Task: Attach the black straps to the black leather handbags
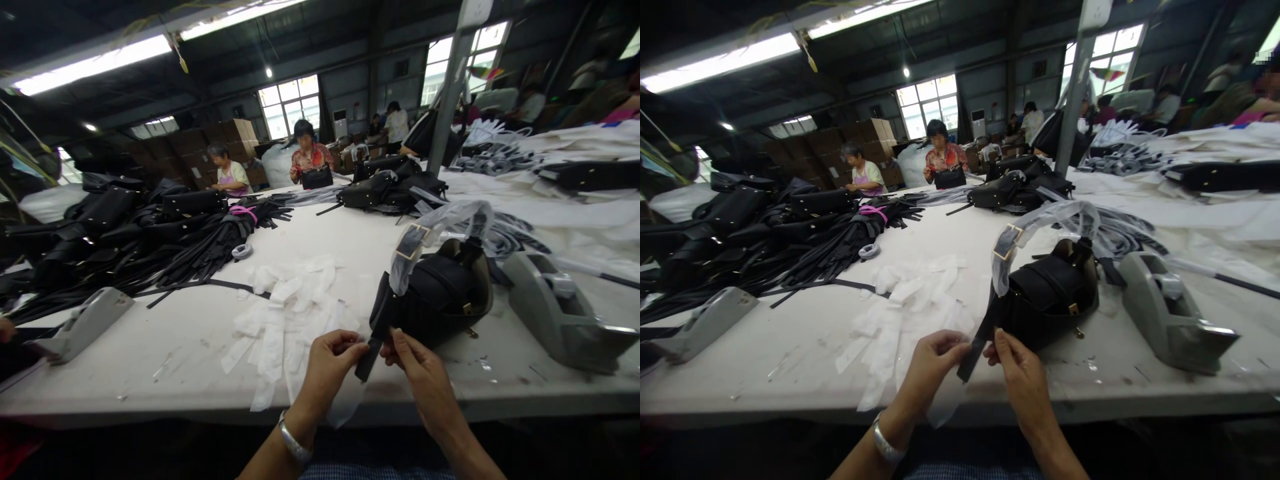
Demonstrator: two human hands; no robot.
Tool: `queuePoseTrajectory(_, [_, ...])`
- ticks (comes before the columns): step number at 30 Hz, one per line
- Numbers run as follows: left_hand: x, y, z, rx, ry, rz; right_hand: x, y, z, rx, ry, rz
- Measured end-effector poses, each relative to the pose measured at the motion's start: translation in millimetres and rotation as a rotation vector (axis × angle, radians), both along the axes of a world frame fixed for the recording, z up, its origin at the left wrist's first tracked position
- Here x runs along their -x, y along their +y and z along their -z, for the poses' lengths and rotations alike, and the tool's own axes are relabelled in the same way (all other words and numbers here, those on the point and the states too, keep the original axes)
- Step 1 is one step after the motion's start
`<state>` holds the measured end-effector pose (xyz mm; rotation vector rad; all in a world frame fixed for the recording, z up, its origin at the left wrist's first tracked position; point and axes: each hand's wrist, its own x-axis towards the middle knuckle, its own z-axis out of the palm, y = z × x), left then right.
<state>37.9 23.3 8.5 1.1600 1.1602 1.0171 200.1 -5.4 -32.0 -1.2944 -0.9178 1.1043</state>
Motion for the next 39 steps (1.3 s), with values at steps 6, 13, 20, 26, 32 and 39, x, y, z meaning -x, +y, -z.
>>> queuePoseTrajectory(6, [-34.6, 36.4, -9.5, -0.088, -0.078, 0.062, -7.8, 4.7, -6.8, 0.021, -0.086, 0.019])
queuePoseTrajectory(13, [-55.1, 59.5, -14.2, -0.160, -0.088, 0.081, -9.4, 11.7, -24.0, 0.053, -0.133, 0.090])
queuePoseTrajectory(20, [-56.2, 64.4, -22.2, -0.191, -0.088, 0.105, -9.0, 27.1, -43.4, 0.076, -0.094, 0.162])
queuePoseTrajectory(26, [-44.0, 52.1, -6.1, -0.188, -0.090, 0.063, 0.1, 28.5, -40.1, 0.046, -0.079, 0.238])
queuePoseTrajectory(32, [-42.9, 28.7, 7.7, -0.182, -0.044, 0.046, 2.3, 24.9, -39.8, 0.049, -0.074, 0.244])
queuePoseTrajectory(39, [-45.4, 23.7, 11.9, -0.472, 0.113, -0.152, -0.8, 31.5, -44.8, 0.034, -0.043, 0.253])
